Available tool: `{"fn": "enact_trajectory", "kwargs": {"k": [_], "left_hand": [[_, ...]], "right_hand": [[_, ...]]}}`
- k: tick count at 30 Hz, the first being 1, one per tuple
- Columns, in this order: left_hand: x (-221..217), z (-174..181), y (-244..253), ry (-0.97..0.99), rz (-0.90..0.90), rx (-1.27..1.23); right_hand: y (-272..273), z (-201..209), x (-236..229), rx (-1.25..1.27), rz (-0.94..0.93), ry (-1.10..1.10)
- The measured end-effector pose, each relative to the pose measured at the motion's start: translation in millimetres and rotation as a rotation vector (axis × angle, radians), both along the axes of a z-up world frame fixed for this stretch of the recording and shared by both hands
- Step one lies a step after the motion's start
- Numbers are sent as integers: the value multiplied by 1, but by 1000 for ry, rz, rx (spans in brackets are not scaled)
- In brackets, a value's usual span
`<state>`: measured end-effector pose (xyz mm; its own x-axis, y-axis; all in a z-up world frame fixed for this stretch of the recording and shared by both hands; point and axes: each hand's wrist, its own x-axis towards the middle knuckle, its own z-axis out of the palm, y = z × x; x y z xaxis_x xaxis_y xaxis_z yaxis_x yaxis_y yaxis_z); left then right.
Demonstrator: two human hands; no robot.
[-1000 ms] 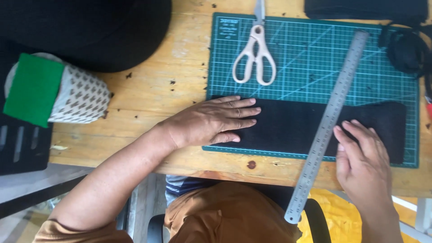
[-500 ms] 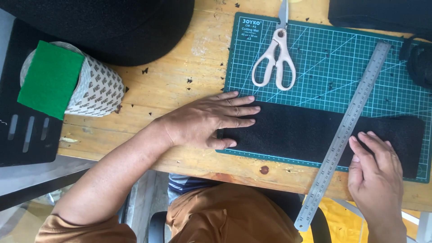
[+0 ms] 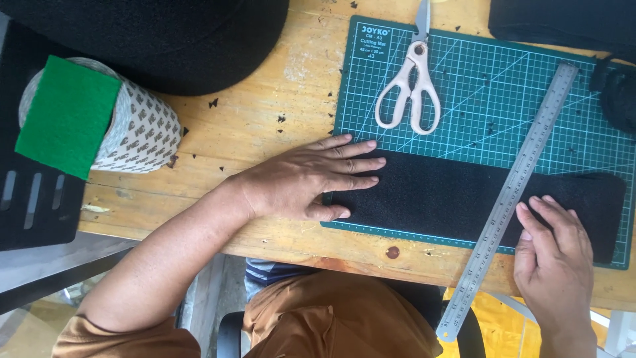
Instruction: Measuring a piece of black foam material with a metal ruler and cutting it using a utility knife on a cutting mat.
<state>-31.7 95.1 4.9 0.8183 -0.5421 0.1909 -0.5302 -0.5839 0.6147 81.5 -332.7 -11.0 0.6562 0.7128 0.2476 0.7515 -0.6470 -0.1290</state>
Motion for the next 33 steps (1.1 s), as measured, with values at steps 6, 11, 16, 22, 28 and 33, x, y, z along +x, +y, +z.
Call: {"fn": "enact_trajectory", "kwargs": {"k": [6, 11, 16, 22, 28, 33], "left_hand": [[2, 4, 0, 23, -14, 9], [2, 9, -2, 27, -10, 22], [2, 14, -3, 58, -12, 56], [2, 11, -4, 39, -9, 60], [1, 12, -5, 2, 3, 46], [2, 9, -4, 18, -2, 75]], "right_hand": [[1, 0, 2, 18, 21, -21], [6, 5, 2, 25, 32, -40], [7, 8, 2, 32, 29, -34], [8, 10, 2, 27, 23, -4], [7, 10, 1, -5, -4, 46], [8, 10, 2, 17, 33, -9]]}}
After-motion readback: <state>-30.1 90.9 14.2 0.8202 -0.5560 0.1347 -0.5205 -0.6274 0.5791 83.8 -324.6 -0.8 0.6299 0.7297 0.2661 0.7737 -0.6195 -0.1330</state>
